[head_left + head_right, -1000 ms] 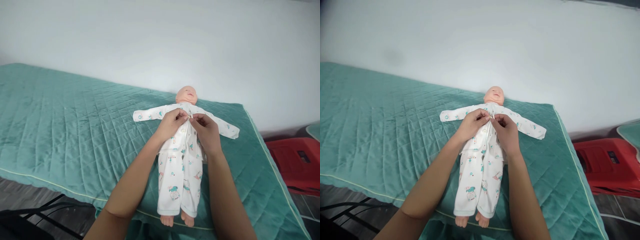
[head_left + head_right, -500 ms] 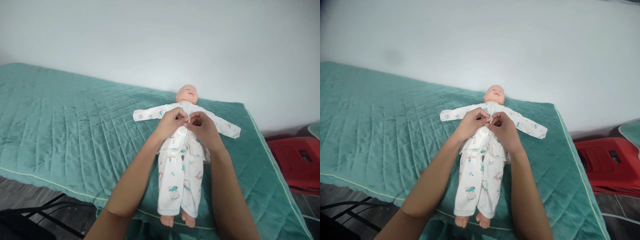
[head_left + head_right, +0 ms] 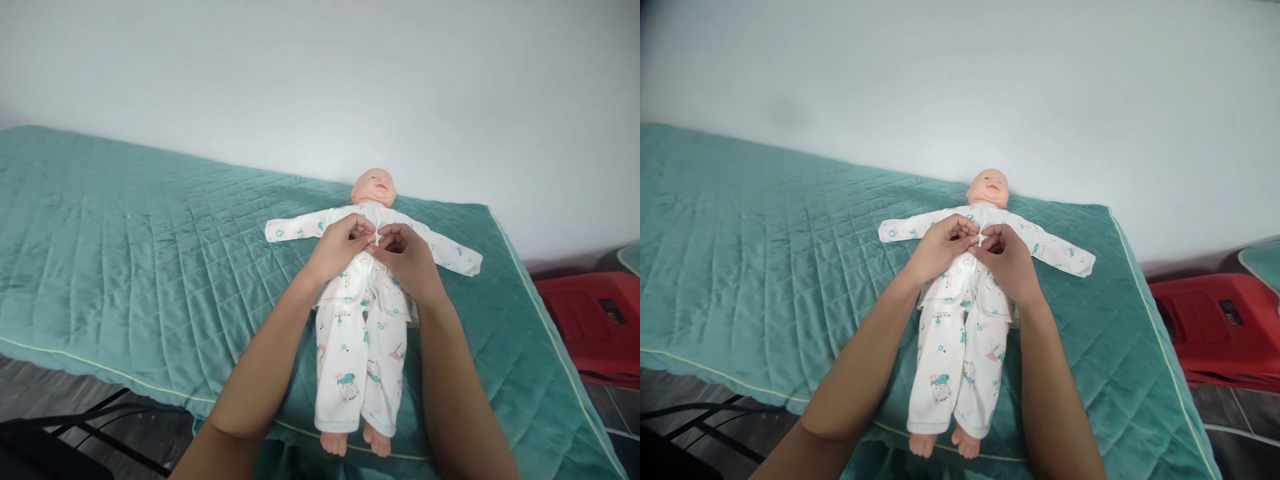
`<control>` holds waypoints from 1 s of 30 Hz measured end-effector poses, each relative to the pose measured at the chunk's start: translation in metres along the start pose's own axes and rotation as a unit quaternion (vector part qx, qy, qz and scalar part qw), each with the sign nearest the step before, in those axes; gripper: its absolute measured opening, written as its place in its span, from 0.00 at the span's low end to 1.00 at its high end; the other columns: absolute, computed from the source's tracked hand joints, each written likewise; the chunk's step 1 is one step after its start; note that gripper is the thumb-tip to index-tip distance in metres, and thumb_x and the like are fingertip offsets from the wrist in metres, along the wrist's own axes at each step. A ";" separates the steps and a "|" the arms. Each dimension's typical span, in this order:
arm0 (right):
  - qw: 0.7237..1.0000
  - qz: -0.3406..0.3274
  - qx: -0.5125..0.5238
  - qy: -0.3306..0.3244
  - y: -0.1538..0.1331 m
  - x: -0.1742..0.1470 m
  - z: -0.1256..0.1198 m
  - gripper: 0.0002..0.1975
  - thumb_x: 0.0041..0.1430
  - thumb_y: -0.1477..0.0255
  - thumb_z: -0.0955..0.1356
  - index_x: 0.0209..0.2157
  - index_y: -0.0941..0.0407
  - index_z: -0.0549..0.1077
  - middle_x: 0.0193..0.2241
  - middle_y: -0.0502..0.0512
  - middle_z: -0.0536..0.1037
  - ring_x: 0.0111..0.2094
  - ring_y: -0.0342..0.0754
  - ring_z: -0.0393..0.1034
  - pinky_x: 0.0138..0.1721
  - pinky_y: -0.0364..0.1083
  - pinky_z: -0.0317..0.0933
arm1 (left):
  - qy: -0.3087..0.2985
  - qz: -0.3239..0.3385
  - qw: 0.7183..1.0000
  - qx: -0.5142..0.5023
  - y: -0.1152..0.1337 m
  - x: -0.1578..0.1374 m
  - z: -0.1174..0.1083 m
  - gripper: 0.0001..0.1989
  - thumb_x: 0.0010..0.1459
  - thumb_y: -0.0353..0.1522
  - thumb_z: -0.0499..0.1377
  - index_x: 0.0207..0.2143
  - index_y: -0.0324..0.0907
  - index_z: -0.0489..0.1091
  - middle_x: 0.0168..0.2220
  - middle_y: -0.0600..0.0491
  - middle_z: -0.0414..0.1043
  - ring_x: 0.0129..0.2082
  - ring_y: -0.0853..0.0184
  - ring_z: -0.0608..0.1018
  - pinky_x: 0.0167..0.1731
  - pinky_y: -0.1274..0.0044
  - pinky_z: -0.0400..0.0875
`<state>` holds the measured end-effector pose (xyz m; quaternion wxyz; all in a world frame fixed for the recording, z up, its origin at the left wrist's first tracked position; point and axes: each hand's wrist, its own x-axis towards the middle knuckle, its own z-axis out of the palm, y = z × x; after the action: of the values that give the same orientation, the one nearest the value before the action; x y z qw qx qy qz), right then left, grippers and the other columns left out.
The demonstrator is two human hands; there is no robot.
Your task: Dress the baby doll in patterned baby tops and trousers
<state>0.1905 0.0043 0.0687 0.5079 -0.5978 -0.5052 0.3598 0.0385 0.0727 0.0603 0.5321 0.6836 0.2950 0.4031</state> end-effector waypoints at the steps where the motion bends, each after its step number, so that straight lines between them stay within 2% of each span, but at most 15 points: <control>1: 1.000 0.000 0.000 0.001 0.000 0.000 0.000 0.19 0.48 0.66 0.76 0.41 0.54 0.71 0.27 0.46 0.72 0.27 0.42 0.65 0.29 0.43 0.58 | 0.003 0.001 1.000 0.004 -0.001 0.000 0.000 0.04 0.59 0.30 0.60 0.38 0.41 0.71 0.34 0.54 0.73 0.35 0.71 0.74 0.39 0.77 0.67; 8: 1.000 -0.006 -0.013 -0.003 -0.002 -0.002 0.002 0.18 0.49 0.67 0.75 0.41 0.54 0.71 0.27 0.46 0.73 0.27 0.42 0.65 0.29 0.43 0.59 | 0.006 -0.004 0.999 -0.033 -0.007 0.003 0.001 0.04 0.56 0.29 0.61 0.36 0.41 0.71 0.33 0.55 0.72 0.33 0.72 0.73 0.37 0.78 0.67; 16: 0.999 -0.001 -0.036 -0.001 -0.003 -0.002 0.004 0.19 0.48 0.67 0.76 0.42 0.53 0.70 0.28 0.46 0.73 0.28 0.43 0.67 0.31 0.44 0.60 | -0.007 -0.048 0.994 -0.095 -0.003 0.004 -0.001 0.06 0.52 0.29 0.64 0.34 0.40 0.70 0.30 0.56 0.70 0.28 0.74 0.70 0.31 0.79 0.64; 22: 0.997 -0.017 -0.070 0.005 -0.003 -0.003 0.004 0.18 0.50 0.67 0.75 0.42 0.52 0.70 0.28 0.46 0.72 0.28 0.43 0.66 0.31 0.44 0.59 | -0.030 -0.044 0.995 -0.086 0.000 0.000 -0.004 0.07 0.58 0.33 0.62 0.38 0.42 0.71 0.32 0.54 0.73 0.31 0.72 0.73 0.34 0.78 0.66; 26: 0.993 -0.042 -0.109 0.014 -0.003 -0.005 0.005 0.15 0.52 0.68 0.73 0.41 0.52 0.69 0.28 0.45 0.73 0.28 0.44 0.66 0.31 0.44 0.59 | -0.011 -0.050 0.997 -0.061 0.001 -0.002 -0.001 0.12 0.53 0.34 0.66 0.39 0.41 0.72 0.35 0.54 0.74 0.33 0.72 0.74 0.34 0.78 0.67; 30: 0.988 -0.053 -0.142 0.013 -0.004 -0.006 0.006 0.15 0.52 0.69 0.72 0.41 0.51 0.69 0.30 0.46 0.74 0.29 0.44 0.67 0.33 0.45 0.60 | -0.001 -0.059 0.996 -0.065 0.002 -0.001 0.001 0.12 0.51 0.31 0.66 0.39 0.41 0.72 0.34 0.54 0.73 0.31 0.73 0.73 0.32 0.79 0.67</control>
<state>0.1824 0.0000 0.0711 0.4425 -0.6408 -0.5758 0.2492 0.0390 0.0708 0.0617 0.5991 0.6292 0.3071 0.3883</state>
